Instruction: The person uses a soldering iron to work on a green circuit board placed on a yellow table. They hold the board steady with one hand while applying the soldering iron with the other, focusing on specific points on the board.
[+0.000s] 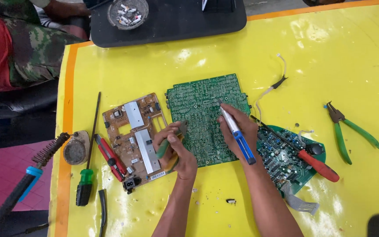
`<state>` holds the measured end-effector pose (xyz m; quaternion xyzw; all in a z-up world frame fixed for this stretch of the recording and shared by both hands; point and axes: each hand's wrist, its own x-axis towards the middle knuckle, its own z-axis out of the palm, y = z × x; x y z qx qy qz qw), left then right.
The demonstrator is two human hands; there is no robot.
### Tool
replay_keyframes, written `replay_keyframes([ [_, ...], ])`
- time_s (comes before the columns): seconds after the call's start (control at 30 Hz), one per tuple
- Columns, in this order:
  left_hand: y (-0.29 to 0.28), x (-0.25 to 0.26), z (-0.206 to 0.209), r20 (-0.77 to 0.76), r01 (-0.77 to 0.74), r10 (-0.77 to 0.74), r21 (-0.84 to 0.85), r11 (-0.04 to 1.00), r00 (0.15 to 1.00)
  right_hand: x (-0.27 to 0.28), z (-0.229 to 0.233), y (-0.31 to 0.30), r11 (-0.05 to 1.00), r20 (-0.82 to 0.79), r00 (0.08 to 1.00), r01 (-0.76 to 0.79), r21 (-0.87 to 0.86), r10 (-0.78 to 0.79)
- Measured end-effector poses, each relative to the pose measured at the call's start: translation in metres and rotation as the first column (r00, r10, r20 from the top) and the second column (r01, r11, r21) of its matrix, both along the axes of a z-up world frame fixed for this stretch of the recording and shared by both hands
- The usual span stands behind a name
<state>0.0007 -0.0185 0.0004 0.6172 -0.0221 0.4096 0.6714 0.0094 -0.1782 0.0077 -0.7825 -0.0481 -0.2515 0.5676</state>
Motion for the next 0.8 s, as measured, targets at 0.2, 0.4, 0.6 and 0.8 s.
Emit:
replay_keyframes([
  [0.2,-0.009,0.003,0.001,0.113,-0.017,0.014,0.026,1.000,0.994,0.002,-0.014,0.000,0.995,-0.050,0.994,0.102,-0.002,-0.102],
  [0.4,0.006,-0.010,0.001,-0.206,0.009,0.035,0.208,0.978,0.978,0.005,0.005,0.003,0.975,0.035,0.989,0.149,-0.163,-0.145],
  [0.6,0.001,-0.005,0.009,-0.283,0.039,0.036,0.254,0.966,0.959,0.007,-0.013,0.001,0.987,0.029,0.996,0.083,-0.134,-0.080],
  [0.8,0.006,-0.005,0.022,-0.283,0.053,0.018,0.242,0.969,0.959,0.010,-0.015,-0.004,0.976,0.071,0.989,0.141,-0.166,-0.131],
])
